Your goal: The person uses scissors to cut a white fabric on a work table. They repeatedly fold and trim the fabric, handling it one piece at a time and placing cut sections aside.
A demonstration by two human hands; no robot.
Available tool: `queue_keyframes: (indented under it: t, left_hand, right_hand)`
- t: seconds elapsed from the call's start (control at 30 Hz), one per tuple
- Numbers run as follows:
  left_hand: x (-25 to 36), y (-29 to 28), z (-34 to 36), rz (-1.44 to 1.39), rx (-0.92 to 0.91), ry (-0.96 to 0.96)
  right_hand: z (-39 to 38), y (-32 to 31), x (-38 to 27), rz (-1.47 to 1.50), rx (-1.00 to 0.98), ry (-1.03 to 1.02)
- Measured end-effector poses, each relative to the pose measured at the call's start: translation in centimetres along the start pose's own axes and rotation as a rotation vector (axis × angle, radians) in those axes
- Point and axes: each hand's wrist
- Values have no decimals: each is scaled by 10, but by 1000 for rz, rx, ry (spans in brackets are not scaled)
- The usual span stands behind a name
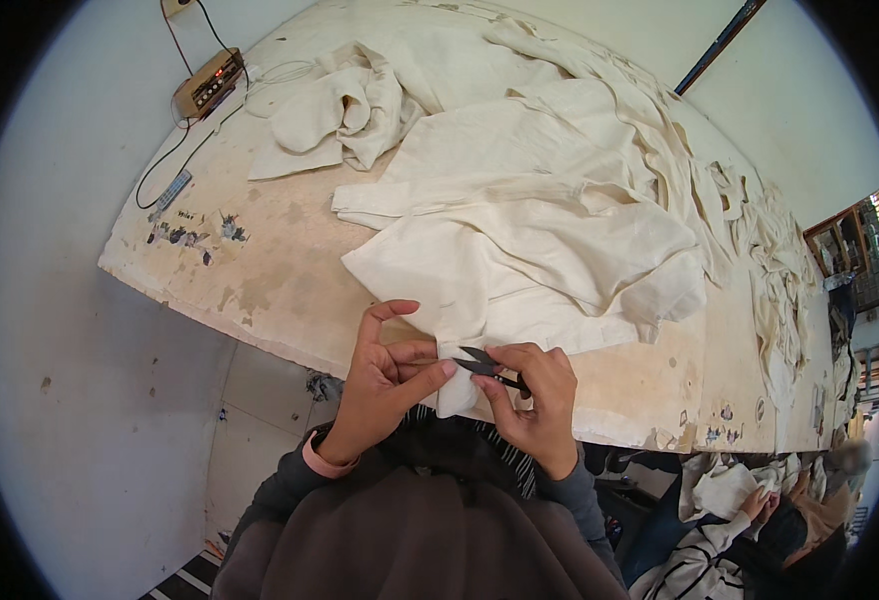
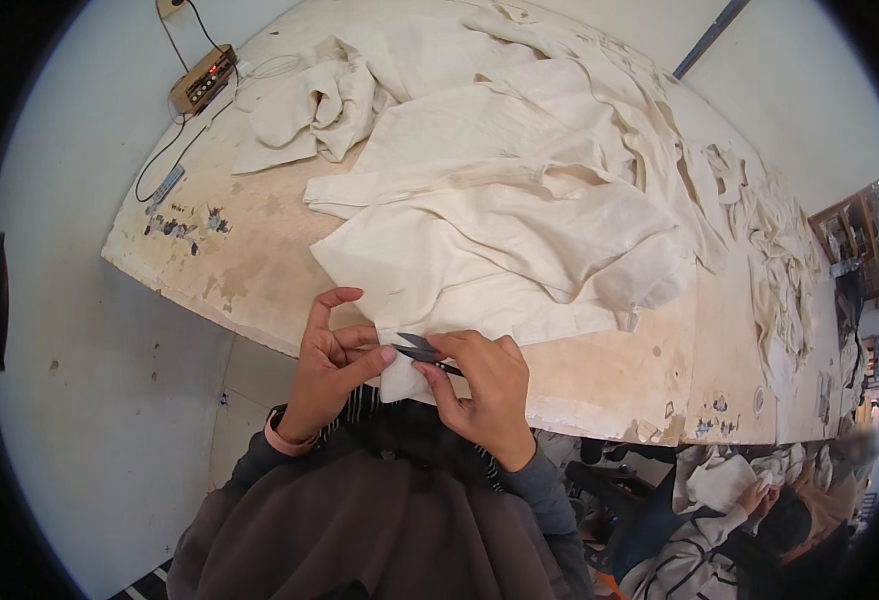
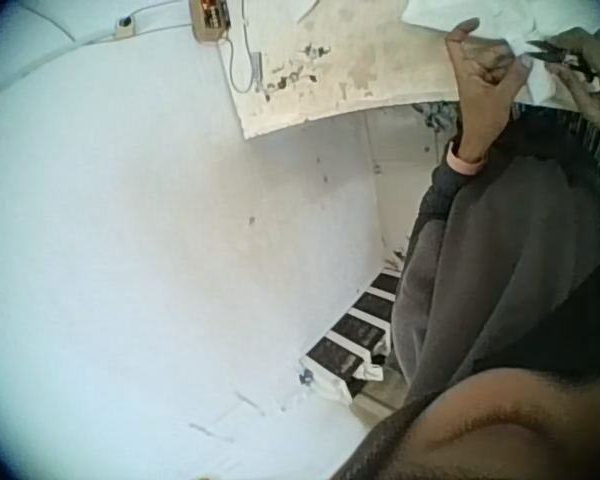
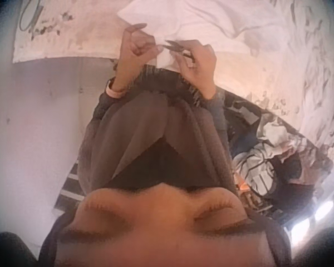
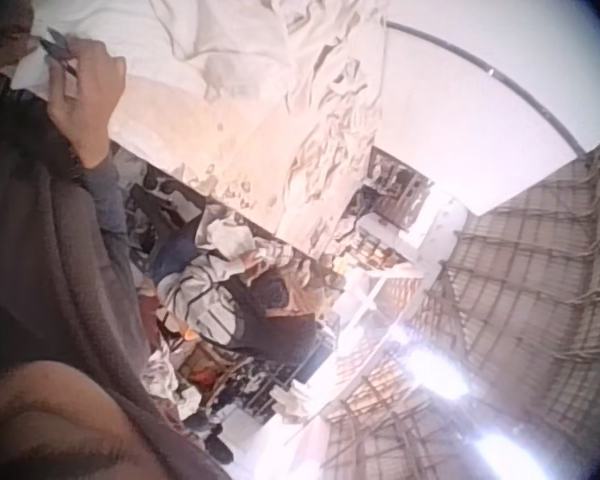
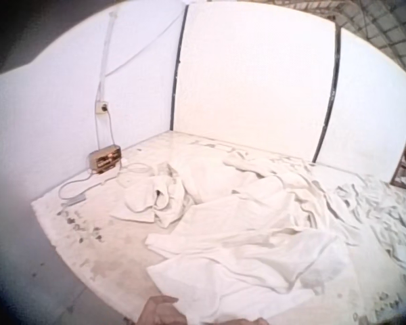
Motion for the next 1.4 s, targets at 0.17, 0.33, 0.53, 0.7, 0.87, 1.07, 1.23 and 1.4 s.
queue_keyframes:
  t: [0.17, 0.33, 0.53, 0.7, 0.87, 1.07, 1.23, 1.4]
  left_hand:
    - [-2, 4, 2, 9, 3, -17]
    - [4, 11, 2, 59, 3, 10]
    - [18, 6, 4, 189, -154, 27]
    - [32, 1, 24, 1305, -133, 682]
    - [29, -2, 25, 518, -325, -15]
    - [18, 7, 29, 227, -197, -114]
    - [22, 4, 32, 135, -177, -155]
    - [23, 0, 31, 144, -212, -144]
  right_hand:
    - [-2, 2, 5, -135, 70, -89]
    - [-7, -1, 12, -127, 50, -89]
    - [-12, -5, 14, -10, 5, -153]
    - [-19, -7, 27, 304, 83, 160]
    - [8, -15, 22, 571, 211, 404]
    - [25, -23, 8, -65, 324, 84]
    - [14, -30, -6, -279, 160, -42]
    - [15, -23, -17, -455, 123, -142]
Point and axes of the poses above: each hand's wrist, its own z-axis towards the middle knuckle, its own y-axis out of the palm, x = y × z, and after that the axes turned 5 degrees about z, right-handed
